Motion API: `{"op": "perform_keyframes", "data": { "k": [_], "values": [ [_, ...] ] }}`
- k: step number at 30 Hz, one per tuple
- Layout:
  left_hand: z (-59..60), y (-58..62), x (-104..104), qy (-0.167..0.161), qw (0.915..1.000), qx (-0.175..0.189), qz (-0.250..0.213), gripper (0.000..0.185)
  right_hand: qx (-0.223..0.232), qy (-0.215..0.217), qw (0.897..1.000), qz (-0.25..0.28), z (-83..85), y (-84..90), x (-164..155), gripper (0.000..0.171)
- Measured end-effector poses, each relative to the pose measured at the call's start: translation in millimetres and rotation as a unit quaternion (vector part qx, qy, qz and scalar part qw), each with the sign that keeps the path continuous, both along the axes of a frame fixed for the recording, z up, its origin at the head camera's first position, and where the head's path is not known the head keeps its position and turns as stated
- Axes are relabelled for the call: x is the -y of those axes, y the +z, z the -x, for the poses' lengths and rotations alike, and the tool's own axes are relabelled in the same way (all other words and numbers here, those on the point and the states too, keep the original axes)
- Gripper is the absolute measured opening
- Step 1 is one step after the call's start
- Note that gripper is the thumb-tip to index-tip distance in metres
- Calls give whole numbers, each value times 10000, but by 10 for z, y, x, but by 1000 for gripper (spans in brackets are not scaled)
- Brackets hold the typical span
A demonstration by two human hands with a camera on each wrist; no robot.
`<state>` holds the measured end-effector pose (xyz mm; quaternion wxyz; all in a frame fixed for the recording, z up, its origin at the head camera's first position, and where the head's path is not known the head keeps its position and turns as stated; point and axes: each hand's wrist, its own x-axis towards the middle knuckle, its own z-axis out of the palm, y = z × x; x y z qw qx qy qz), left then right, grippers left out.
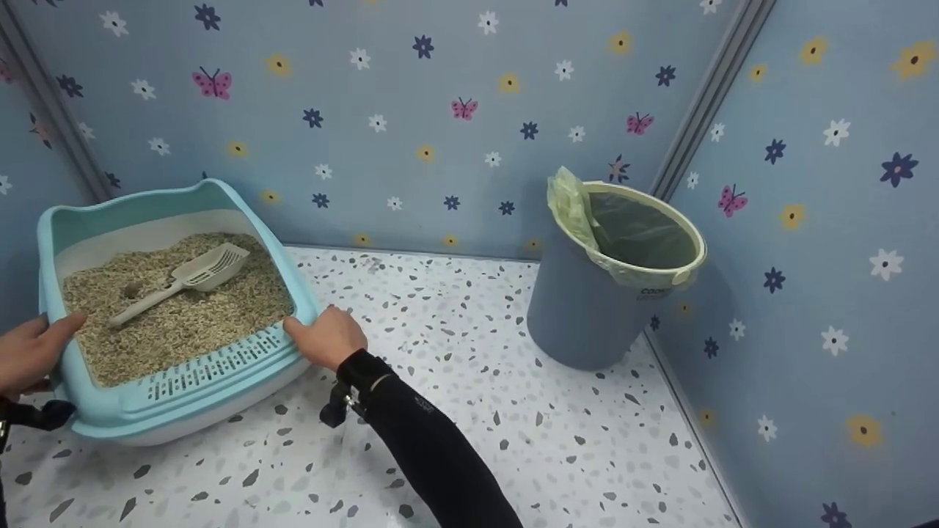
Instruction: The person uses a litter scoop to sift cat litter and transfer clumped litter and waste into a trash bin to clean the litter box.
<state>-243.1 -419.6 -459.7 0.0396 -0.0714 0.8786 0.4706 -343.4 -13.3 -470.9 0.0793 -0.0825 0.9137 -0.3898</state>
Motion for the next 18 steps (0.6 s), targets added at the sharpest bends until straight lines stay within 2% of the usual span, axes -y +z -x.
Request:
{"op": "perform_keyframes", "data": {
  "k": [4, 9, 18],
  "values": [
    [16, 42, -62, -262, 9996, 101, 58, 101, -130, 119, 9995, -258, -38, 18, -129, 48],
    [40, 55, -193, -501, 9985, 216, -95, 102, -121, 181, 9985, -508, -105, 23, -332, 51],
    [123, 119, -511, -747, 9968, 250, -144, 95, -84, 165, 9984, -532, -250, 21, -744, 59]
  ]
}}
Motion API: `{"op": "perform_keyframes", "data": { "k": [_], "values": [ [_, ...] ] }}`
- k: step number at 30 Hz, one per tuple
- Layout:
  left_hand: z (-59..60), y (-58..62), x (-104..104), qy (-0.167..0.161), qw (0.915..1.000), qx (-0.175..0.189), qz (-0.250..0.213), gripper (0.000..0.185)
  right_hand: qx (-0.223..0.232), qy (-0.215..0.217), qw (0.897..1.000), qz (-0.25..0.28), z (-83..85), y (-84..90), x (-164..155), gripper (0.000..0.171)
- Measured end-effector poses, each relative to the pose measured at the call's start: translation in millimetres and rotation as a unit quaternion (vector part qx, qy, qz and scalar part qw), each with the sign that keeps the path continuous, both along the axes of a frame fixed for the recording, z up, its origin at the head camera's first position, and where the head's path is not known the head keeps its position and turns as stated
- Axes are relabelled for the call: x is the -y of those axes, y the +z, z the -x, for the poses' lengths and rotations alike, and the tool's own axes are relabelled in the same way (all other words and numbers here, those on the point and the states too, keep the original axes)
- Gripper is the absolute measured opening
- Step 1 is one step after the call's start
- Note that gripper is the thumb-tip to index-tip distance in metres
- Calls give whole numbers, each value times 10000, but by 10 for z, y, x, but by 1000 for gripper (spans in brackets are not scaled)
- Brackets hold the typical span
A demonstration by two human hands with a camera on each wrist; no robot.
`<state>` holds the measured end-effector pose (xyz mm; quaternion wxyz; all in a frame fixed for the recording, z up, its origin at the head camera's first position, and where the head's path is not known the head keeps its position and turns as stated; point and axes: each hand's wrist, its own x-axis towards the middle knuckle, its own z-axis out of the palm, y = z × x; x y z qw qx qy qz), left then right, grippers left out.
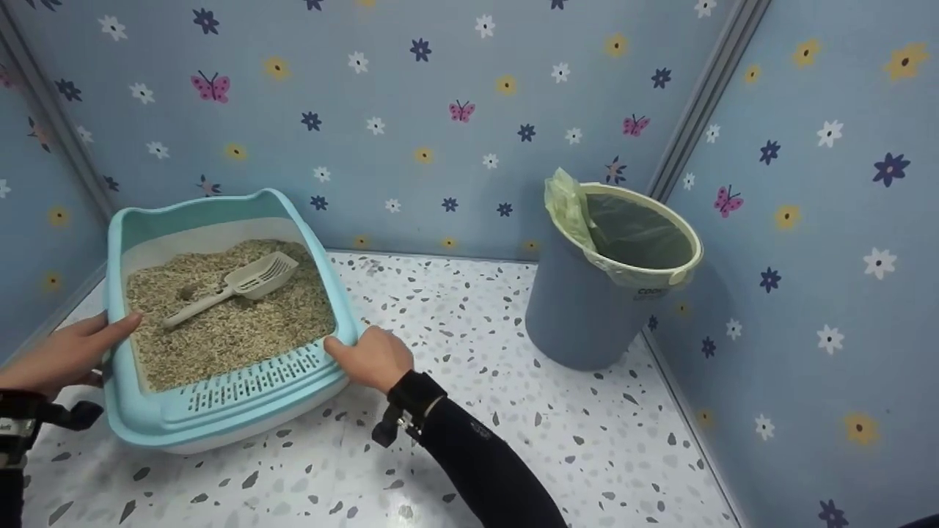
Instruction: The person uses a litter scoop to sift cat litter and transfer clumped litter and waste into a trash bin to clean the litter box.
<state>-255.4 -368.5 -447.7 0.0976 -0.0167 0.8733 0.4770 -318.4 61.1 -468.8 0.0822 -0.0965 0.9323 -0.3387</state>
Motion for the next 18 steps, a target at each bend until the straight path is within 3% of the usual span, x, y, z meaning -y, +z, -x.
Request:
{"op": "perform_keyframes", "data": {
  "k": [10, 18],
  "values": [
    [197, -12, -321, -222, 9997, -50, -24, 95, -100, -274, 9993, -238, -135, -16, -354, 59],
    [297, -55, -507, -290, 9993, -219, -79, 94, 184, -256, 9984, -459, -218, 55, -557, 62]
  ]
}}
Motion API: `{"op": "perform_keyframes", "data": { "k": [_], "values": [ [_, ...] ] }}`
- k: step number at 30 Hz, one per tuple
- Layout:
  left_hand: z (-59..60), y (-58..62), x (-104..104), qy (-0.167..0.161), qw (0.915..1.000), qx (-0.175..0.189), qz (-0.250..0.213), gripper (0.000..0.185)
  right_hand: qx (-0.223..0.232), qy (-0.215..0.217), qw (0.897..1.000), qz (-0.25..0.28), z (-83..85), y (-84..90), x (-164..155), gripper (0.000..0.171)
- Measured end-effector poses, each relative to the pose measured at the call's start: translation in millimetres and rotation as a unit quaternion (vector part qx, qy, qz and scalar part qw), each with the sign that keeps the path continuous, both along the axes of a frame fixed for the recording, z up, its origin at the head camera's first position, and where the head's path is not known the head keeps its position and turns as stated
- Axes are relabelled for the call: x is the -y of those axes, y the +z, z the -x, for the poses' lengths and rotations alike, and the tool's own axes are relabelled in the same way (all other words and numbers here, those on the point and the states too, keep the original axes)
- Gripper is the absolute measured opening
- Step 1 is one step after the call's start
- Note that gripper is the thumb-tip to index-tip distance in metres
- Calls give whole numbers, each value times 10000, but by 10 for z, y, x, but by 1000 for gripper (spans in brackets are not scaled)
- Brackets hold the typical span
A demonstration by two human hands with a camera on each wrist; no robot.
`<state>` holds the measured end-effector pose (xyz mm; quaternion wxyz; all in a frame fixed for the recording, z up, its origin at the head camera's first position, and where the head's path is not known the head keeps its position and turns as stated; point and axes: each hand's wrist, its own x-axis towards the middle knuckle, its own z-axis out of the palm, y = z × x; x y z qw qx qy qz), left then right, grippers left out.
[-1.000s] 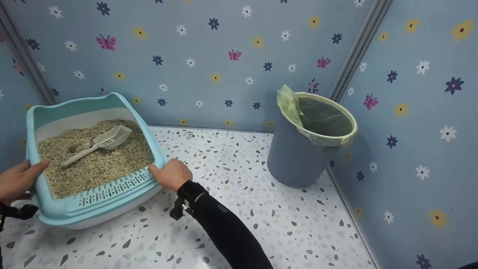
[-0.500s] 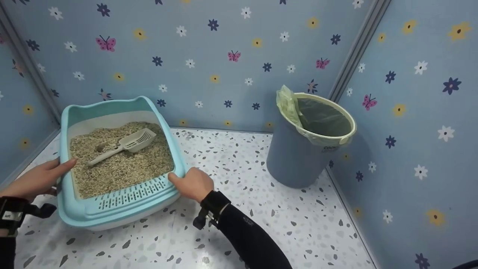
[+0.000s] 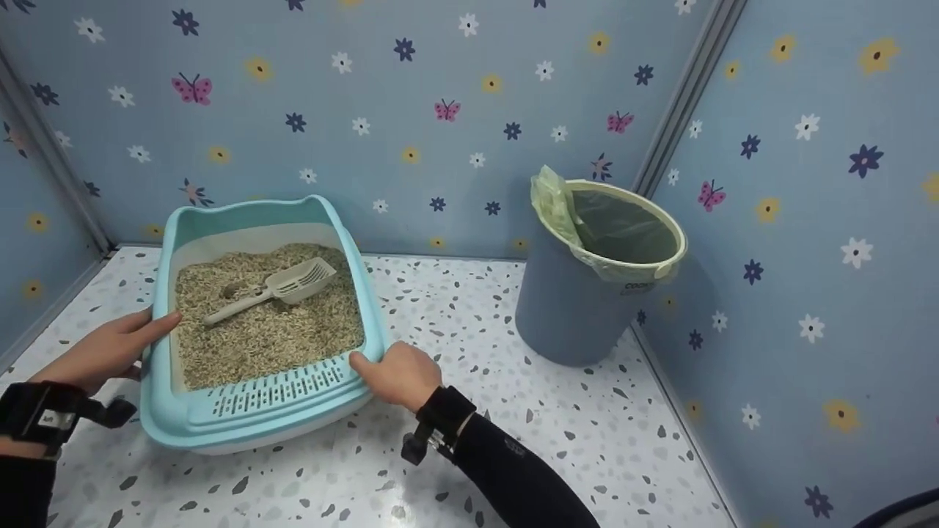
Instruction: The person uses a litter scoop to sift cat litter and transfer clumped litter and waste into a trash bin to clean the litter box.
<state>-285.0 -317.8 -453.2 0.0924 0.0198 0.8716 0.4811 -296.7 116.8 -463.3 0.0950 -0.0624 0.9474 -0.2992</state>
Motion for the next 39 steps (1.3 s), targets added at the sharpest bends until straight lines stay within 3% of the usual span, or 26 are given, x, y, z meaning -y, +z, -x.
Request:
{"op": "perform_keyframes", "data": {
  "k": [6, 12, 18, 24, 39],
  "values": [
    [20, 11, -43, 18, 10000, -83, -2, 95, 281, 389, 9988, -17, 144, 162, -65, 71],
    [35, 10, -56, 23, 10000, -78, -14, 96, -223, 408, 9982, 377, 575, 171, -14, 83],
    [43, -7, -57, 39, 10000, -18, -45, 99, -424, 639, 9962, 412, 821, 75, 26, 64],
    [50, -9, -56, 19, 10000, 75, 33, 103, -414, 729, 9956, 412, 791, 38, 38, 51],
    [116, -34, -236, -190, 9997, 30, -127, 99, -575, 301, 9958, 643, 508, -60, -193, 48]
  ]
}}
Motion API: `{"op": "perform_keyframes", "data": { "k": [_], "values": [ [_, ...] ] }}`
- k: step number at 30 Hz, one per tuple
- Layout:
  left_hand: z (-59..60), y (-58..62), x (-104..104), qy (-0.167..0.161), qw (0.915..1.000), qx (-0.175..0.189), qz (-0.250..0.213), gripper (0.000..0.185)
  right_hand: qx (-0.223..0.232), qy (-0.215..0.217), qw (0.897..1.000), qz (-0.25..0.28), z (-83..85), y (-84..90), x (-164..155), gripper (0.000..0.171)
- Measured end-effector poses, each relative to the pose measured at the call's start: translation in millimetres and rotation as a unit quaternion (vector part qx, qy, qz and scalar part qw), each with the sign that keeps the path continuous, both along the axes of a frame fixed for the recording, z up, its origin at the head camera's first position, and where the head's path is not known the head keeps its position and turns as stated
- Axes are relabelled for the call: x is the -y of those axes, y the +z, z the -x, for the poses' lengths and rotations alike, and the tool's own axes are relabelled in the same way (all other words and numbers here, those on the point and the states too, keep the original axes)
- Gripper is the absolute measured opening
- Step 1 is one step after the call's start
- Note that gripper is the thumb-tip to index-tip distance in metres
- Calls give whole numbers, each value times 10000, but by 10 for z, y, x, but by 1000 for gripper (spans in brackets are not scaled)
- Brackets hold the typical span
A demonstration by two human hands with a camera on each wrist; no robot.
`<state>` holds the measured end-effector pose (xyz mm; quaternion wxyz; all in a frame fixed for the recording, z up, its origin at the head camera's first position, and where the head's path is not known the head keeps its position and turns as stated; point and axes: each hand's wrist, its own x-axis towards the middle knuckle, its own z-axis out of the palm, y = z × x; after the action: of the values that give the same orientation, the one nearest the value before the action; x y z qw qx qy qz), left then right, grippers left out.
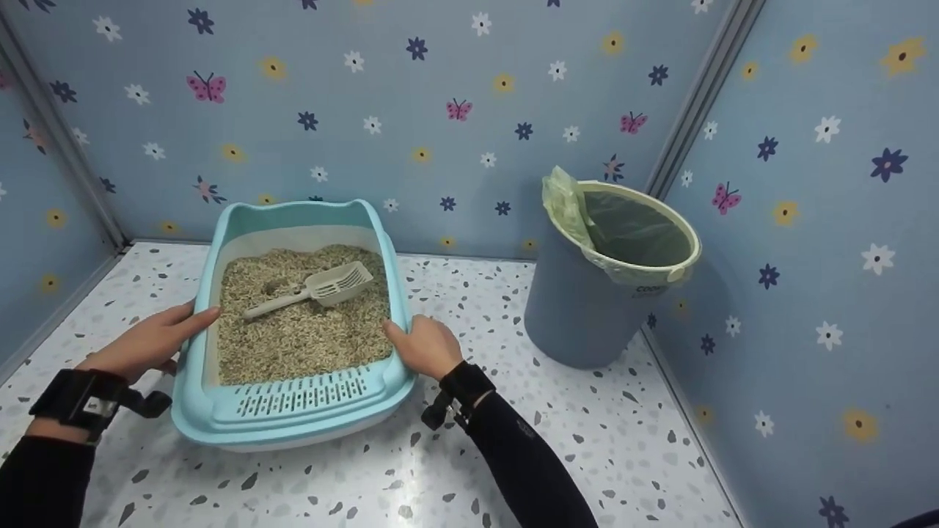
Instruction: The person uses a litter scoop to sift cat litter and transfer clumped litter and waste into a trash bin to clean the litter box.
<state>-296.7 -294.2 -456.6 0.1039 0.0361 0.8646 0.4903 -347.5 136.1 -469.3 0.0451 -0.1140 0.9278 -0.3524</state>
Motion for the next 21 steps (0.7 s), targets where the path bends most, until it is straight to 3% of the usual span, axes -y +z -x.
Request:
{"op": "perform_keyframes", "data": {
  "k": [15, 21],
  "values": [
    [51, -15, -161, -288, 9994, 66, -172, 95, -78, -256, 9996, -60, -233, -20, -200, 52],
    [19, 12, -203, -375, 9989, 90, -254, 95, -57, -388, 9992, -62, -307, -15, -242, 51]
  ]
}}
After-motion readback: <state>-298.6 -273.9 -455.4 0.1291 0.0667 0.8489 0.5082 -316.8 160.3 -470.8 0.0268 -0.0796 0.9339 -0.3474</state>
